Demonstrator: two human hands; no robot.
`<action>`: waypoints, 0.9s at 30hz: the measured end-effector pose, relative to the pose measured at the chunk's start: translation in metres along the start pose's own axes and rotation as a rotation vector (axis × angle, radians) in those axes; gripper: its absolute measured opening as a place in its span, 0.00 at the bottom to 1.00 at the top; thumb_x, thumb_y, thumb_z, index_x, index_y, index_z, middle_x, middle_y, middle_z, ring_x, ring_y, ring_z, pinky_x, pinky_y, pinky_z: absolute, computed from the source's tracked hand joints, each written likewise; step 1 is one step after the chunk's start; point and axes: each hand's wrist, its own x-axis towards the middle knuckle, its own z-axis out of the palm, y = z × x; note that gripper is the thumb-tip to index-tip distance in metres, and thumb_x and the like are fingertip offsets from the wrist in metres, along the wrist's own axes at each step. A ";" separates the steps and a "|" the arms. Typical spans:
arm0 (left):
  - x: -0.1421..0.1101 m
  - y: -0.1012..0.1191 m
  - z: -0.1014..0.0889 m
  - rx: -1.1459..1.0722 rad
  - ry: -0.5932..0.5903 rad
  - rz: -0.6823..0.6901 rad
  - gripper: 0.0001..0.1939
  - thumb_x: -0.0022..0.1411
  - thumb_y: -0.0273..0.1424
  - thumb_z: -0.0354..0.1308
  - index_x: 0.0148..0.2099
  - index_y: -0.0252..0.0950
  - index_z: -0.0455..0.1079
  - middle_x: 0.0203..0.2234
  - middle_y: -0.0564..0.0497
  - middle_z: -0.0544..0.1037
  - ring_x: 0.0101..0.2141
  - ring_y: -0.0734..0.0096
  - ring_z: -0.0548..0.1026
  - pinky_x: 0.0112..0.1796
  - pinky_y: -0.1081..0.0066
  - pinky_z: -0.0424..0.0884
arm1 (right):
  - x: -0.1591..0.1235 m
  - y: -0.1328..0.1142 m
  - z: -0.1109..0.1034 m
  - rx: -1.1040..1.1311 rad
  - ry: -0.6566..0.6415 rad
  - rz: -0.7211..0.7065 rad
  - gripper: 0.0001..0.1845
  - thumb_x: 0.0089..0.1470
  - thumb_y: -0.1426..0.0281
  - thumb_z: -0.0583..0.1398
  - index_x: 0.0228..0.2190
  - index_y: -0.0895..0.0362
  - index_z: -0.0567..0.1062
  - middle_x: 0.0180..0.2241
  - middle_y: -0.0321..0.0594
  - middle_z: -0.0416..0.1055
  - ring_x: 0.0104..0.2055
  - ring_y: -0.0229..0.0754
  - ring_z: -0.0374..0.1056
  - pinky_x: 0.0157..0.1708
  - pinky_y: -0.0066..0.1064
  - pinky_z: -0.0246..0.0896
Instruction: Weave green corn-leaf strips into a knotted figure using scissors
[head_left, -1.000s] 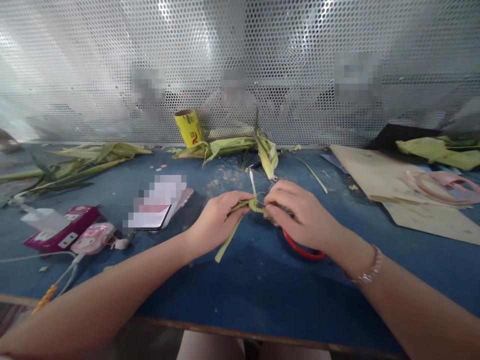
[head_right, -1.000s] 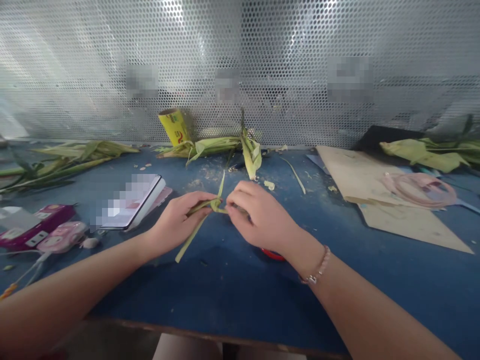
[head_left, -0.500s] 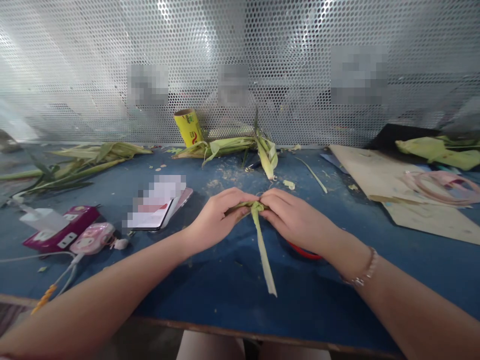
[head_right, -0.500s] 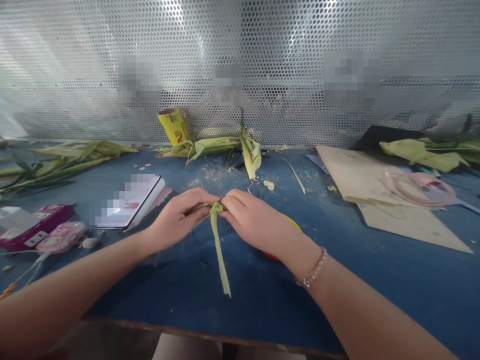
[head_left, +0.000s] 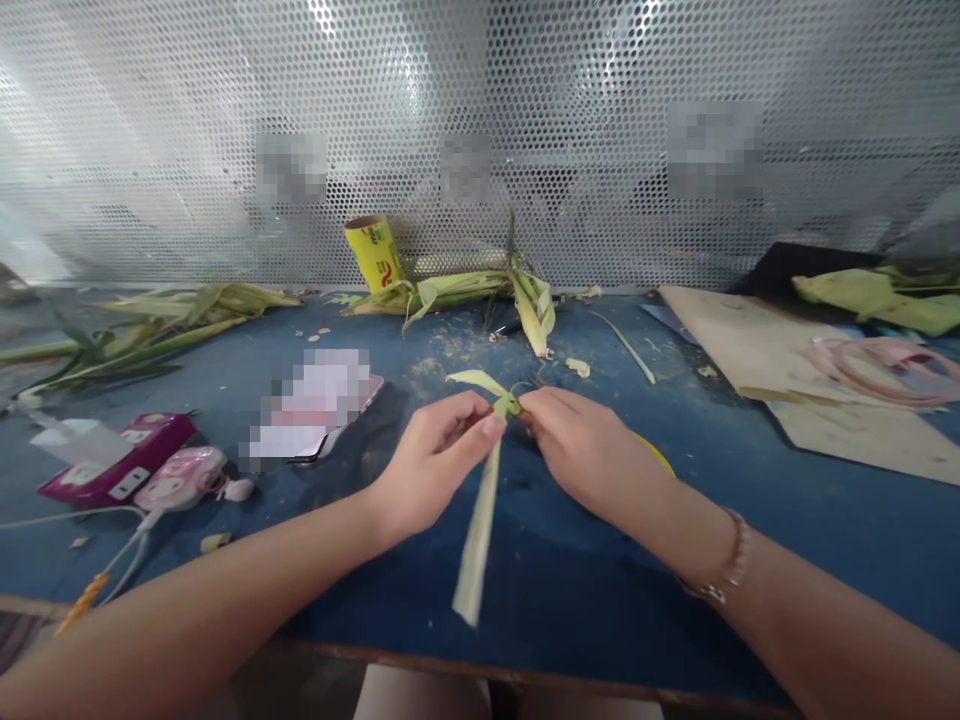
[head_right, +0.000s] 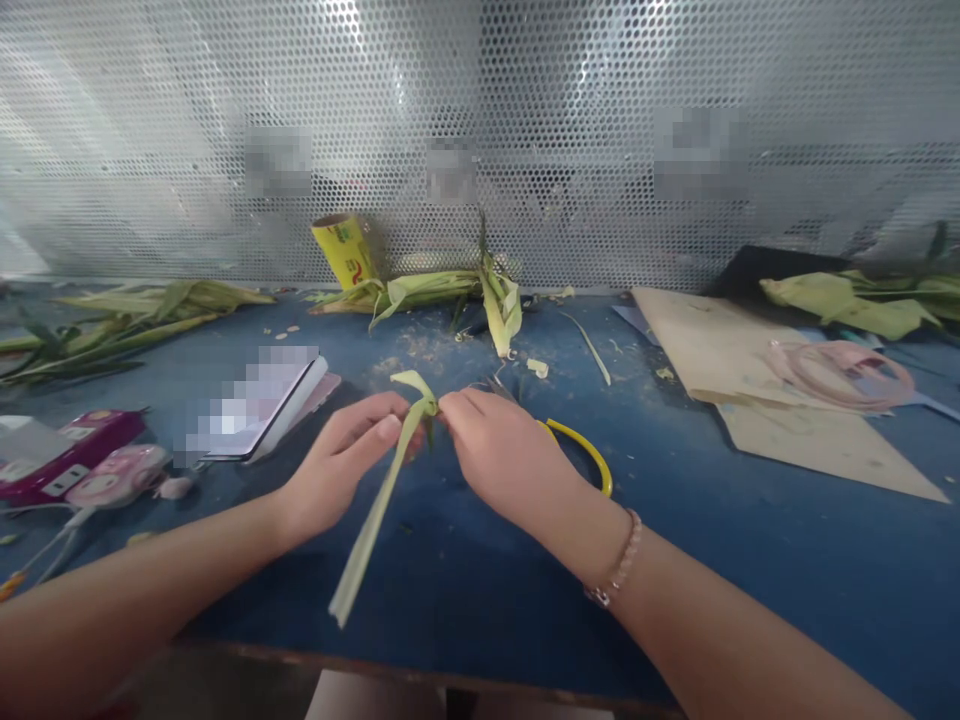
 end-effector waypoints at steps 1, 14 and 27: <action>0.001 0.000 0.003 -0.074 -0.032 -0.092 0.15 0.59 0.42 0.48 0.29 0.35 0.62 0.22 0.54 0.67 0.26 0.73 0.67 0.28 0.70 0.65 | -0.001 0.000 0.001 -0.013 -0.003 -0.006 0.11 0.56 0.78 0.46 0.25 0.56 0.64 0.25 0.41 0.65 0.30 0.42 0.62 0.31 0.32 0.56; 0.006 0.001 0.006 -0.242 0.000 -0.238 0.08 0.54 0.34 0.57 0.34 0.35 0.63 0.19 0.59 0.69 0.11 0.87 0.57 0.12 0.79 0.53 | -0.002 -0.001 -0.001 -0.039 -0.100 -0.090 0.10 0.57 0.77 0.45 0.28 0.57 0.62 0.27 0.41 0.65 0.29 0.42 0.61 0.27 0.31 0.54; 0.008 -0.003 0.003 -0.300 -0.104 -0.143 0.08 0.55 0.33 0.56 0.31 0.34 0.62 0.18 0.58 0.68 0.15 0.85 0.60 0.16 0.79 0.55 | -0.003 0.001 -0.005 -0.054 -0.084 -0.032 0.11 0.58 0.71 0.47 0.27 0.57 0.66 0.17 0.33 0.61 0.18 0.35 0.55 0.20 0.28 0.41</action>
